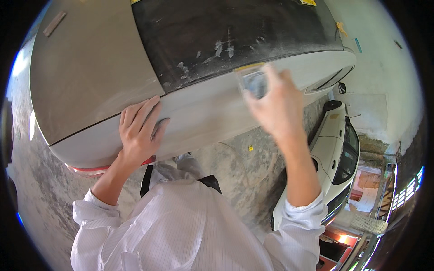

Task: The person sands the rear quarter panel and roofline of a silver car using a handheld sanding block. They move the sander in consistent strokes along the body panel, occasionally adjusting position to reach different areas.

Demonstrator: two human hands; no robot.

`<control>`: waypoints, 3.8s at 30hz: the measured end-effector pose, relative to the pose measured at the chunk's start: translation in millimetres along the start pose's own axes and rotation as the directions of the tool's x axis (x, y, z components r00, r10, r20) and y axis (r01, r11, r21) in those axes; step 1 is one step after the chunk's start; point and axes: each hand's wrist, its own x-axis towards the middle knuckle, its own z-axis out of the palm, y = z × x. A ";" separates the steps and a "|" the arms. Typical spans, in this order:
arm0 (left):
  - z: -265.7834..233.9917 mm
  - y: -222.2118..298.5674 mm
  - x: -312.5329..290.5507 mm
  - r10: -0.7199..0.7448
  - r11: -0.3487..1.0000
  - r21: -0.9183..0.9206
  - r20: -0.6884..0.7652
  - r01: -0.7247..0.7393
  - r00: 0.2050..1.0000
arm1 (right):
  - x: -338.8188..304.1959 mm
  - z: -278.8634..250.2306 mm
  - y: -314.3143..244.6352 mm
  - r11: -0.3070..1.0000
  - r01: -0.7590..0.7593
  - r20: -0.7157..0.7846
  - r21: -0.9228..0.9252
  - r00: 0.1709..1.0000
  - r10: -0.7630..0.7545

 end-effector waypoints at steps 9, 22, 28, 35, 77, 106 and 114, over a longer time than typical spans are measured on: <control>-48.4 -26.4 -23.2 -0.050 0.999 -0.005 0.036 0.050 0.998 | -32.4 17.9 -94.8 0.924 0.312 0.174 0.218 0.920 -0.352; -69.2 -42.0 -40.2 -0.119 0.991 0.045 -0.102 0.124 0.988 | -39.8 26.5 -145.2 0.836 0.455 0.202 0.307 0.827 -0.524; -71.4 -45.5 -45.4 -0.154 0.984 0.070 -0.119 0.163 0.981 | -38.0 14.6 -131.8 0.911 0.368 0.251 0.187 0.878 -0.407; -69.7 -42.7 -42.5 -0.153 0.976 0.136 -0.122 0.170 0.981 | -33.9 16.6 -104.1 0.972 0.198 0.134 0.125 0.968 -0.214; -186.7 -136.0 -57.1 0.038 0.983 -0.178 0.449 0.047 0.893 | -42.3 -2.3 -237.1 0.993 -0.113 0.180 0.022 0.978 0.107; -187.8 -136.3 -48.7 0.069 0.974 -0.224 0.458 0.040 0.886 | -14.5 -16.0 -260.3 0.979 -0.188 0.342 0.079 0.928 0.150; -183.2 -128.1 -34.3 0.083 0.968 -0.248 0.451 0.035 0.889 | -15.4 -22.9 -269.0 0.970 -0.210 0.352 0.122 0.923 0.155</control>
